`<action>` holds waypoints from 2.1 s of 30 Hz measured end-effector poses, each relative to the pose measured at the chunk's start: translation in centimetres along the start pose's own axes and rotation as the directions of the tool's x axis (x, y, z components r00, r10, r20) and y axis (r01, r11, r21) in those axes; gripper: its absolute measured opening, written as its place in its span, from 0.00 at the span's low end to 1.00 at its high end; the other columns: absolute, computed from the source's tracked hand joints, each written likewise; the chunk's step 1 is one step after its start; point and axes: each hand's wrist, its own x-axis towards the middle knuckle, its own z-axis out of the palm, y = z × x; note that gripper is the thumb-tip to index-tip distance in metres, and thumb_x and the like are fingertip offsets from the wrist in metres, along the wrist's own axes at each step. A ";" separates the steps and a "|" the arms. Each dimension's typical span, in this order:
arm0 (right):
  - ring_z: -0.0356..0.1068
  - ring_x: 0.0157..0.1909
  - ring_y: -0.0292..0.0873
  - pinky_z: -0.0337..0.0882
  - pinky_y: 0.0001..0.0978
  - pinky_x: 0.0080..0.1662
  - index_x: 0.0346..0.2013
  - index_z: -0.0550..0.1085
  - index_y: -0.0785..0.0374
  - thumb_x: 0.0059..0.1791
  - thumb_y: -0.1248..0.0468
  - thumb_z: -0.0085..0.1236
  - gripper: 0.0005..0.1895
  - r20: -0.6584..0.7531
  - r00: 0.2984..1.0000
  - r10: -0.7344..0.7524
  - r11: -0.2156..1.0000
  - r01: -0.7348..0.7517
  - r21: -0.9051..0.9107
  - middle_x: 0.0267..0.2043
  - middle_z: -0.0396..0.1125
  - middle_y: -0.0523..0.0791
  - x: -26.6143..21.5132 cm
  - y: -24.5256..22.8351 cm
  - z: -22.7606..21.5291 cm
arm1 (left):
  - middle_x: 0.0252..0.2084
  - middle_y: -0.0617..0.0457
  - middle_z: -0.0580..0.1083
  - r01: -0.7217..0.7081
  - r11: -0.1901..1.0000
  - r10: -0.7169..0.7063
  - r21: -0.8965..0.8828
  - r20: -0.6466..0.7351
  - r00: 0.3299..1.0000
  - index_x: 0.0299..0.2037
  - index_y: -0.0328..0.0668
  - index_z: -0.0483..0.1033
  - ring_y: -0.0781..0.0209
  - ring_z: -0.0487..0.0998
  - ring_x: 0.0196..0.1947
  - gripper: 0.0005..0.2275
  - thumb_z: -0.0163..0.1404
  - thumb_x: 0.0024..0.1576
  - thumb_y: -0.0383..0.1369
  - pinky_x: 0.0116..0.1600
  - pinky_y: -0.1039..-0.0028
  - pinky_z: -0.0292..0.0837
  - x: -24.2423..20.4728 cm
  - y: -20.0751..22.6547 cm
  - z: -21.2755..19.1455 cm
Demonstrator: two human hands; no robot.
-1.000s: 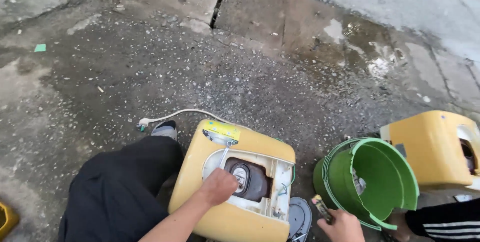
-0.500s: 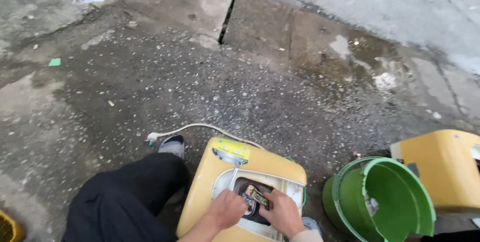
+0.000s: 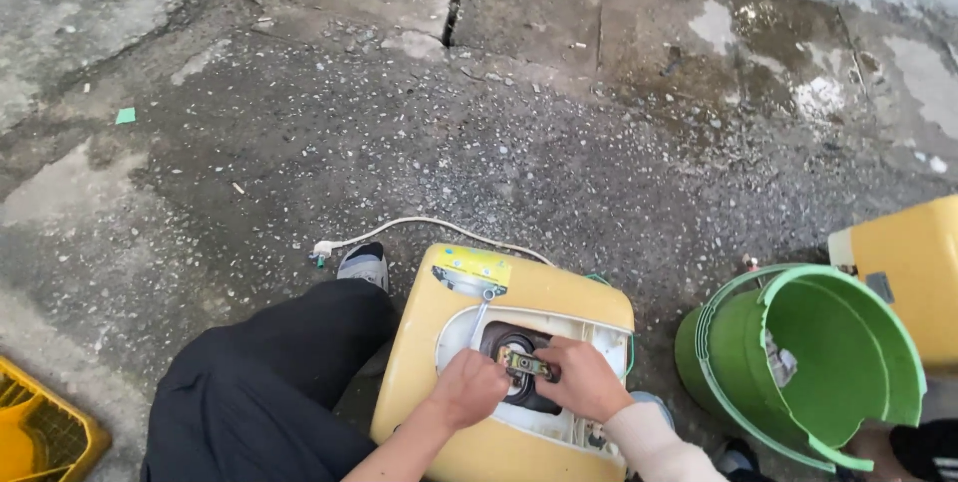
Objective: Disassembling a water heater by removing nuts with a wrench and extracting the internal heating element assembly.
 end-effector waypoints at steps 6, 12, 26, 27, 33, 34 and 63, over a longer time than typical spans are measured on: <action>0.69 0.29 0.44 0.67 0.36 0.34 0.44 0.83 0.55 0.43 0.58 0.60 0.16 -0.038 0.999 0.019 0.996 -0.016 0.088 0.27 0.66 0.41 -0.4 0.1 1.0 | 0.22 0.57 0.77 -0.032 0.999 0.032 0.005 -0.097 0.995 0.21 0.50 0.80 0.53 0.78 0.21 0.09 0.50 0.49 0.24 0.24 0.64 0.66 -0.1 -0.1 1.1; 0.73 0.36 0.52 0.72 0.47 0.39 0.51 0.80 0.55 0.45 0.56 0.60 0.20 -0.037 0.999 -0.033 0.999 0.032 -0.026 0.34 0.69 0.43 -0.3 0.0 2.6 | 0.26 0.56 0.78 -0.077 0.996 0.075 0.054 0.025 0.997 0.24 0.52 0.82 0.55 0.79 0.24 0.09 0.51 0.53 0.26 0.24 0.64 0.68 0.0 -0.1 0.3; 0.72 0.35 0.57 0.71 0.53 0.34 0.64 0.69 0.53 0.53 0.55 0.49 0.24 -0.017 0.993 -0.114 0.983 0.110 -0.149 0.42 0.66 0.47 -0.8 -1.8 1.6 | 0.26 0.53 0.80 -0.088 0.994 0.088 0.061 0.001 0.996 0.26 0.47 0.85 0.56 0.81 0.24 0.10 0.52 0.57 0.25 0.26 0.64 0.74 0.2 0.2 -1.9; 0.72 0.35 0.57 0.71 0.53 0.34 0.64 0.69 0.53 0.53 0.55 0.49 0.24 -0.016 0.994 -0.112 0.983 0.108 -0.149 0.42 0.66 0.47 -0.7 -1.5 1.9 | 0.26 0.53 0.80 -0.089 0.994 0.089 0.058 0.000 0.996 0.26 0.47 0.85 0.56 0.81 0.24 0.10 0.52 0.57 0.25 0.26 0.64 0.74 0.2 0.2 -1.6; 0.65 0.25 0.50 0.62 0.46 0.21 0.50 0.75 0.53 0.49 0.67 0.57 0.15 -0.197 0.920 -0.338 0.922 0.281 -0.266 0.36 0.62 0.44 -0.1 -0.4 3.4 | 0.23 0.56 0.78 -0.086 0.994 0.085 0.065 0.012 0.996 0.22 0.49 0.83 0.57 0.78 0.23 0.10 0.53 0.52 0.23 0.24 0.66 0.71 0.0 -0.1 -0.3; 0.65 0.26 0.50 0.61 0.46 0.20 0.42 0.74 0.56 0.48 0.68 0.59 0.09 -0.223 0.895 -0.386 0.899 0.312 -0.306 0.35 0.61 0.44 -0.1 -0.6 3.2 | 0.23 0.56 0.78 -0.085 0.995 0.086 0.058 -0.023 0.996 0.22 0.49 0.82 0.57 0.78 0.22 0.10 0.53 0.52 0.23 0.24 0.66 0.71 -0.1 -0.1 -0.2; 0.77 0.41 0.49 0.79 0.38 0.43 0.35 0.80 0.57 0.50 0.65 0.60 0.03 -0.102 0.989 -0.111 0.993 0.105 -0.056 0.41 0.71 0.42 -1.2 -3.3 -0.1 | 0.21 0.58 0.76 0.016 1.000 -0.015 0.013 -0.095 0.995 0.23 0.49 0.78 0.62 0.78 0.24 0.11 0.52 0.58 0.25 0.31 0.70 0.72 -0.1 0.3 -1.4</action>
